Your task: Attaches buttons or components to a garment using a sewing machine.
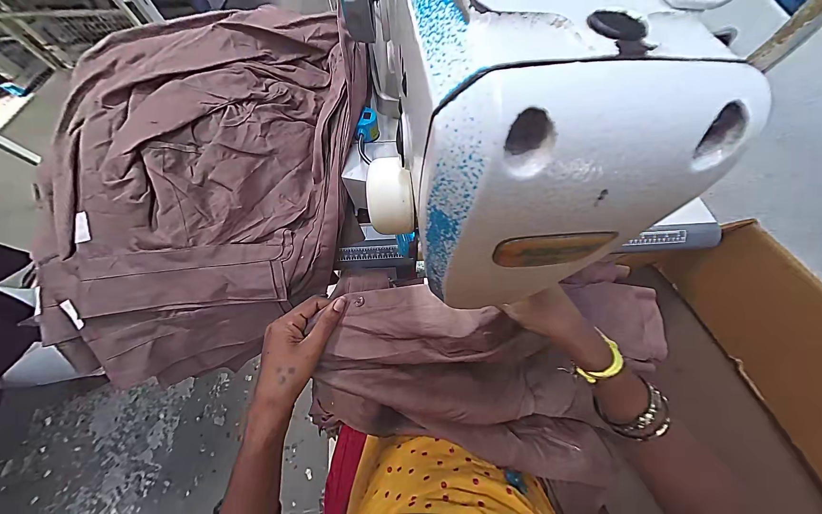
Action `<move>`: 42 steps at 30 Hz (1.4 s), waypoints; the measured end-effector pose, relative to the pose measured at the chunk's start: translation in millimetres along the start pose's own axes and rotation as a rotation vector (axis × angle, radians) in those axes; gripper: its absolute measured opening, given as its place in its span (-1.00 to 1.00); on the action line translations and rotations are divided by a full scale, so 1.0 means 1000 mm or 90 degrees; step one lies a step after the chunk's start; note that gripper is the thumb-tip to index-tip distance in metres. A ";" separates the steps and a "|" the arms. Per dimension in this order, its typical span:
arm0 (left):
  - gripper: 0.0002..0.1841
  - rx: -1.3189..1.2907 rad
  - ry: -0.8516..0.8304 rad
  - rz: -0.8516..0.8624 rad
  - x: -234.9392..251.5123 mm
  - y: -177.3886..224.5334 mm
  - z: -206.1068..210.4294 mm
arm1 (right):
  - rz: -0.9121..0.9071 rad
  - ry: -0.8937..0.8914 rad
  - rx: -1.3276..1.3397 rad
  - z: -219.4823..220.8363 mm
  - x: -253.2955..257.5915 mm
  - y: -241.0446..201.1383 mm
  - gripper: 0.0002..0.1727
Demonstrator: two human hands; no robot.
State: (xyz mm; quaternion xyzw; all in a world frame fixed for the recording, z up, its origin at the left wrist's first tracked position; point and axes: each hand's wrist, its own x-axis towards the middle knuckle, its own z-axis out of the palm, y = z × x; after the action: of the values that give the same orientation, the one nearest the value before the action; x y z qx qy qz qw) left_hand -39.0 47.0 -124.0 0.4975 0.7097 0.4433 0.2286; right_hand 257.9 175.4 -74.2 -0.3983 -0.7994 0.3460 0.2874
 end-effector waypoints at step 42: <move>-0.57 -0.010 -0.211 0.321 -0.024 0.073 0.057 | -0.514 0.150 -0.341 0.006 -0.002 -0.003 -0.77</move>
State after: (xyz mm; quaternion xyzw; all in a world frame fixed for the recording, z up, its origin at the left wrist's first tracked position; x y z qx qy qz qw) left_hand 50.6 56.3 -93.3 0.7217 0.5134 0.4042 0.2283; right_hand 253.2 170.3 -75.9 -0.1534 -0.9126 -0.0576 0.3747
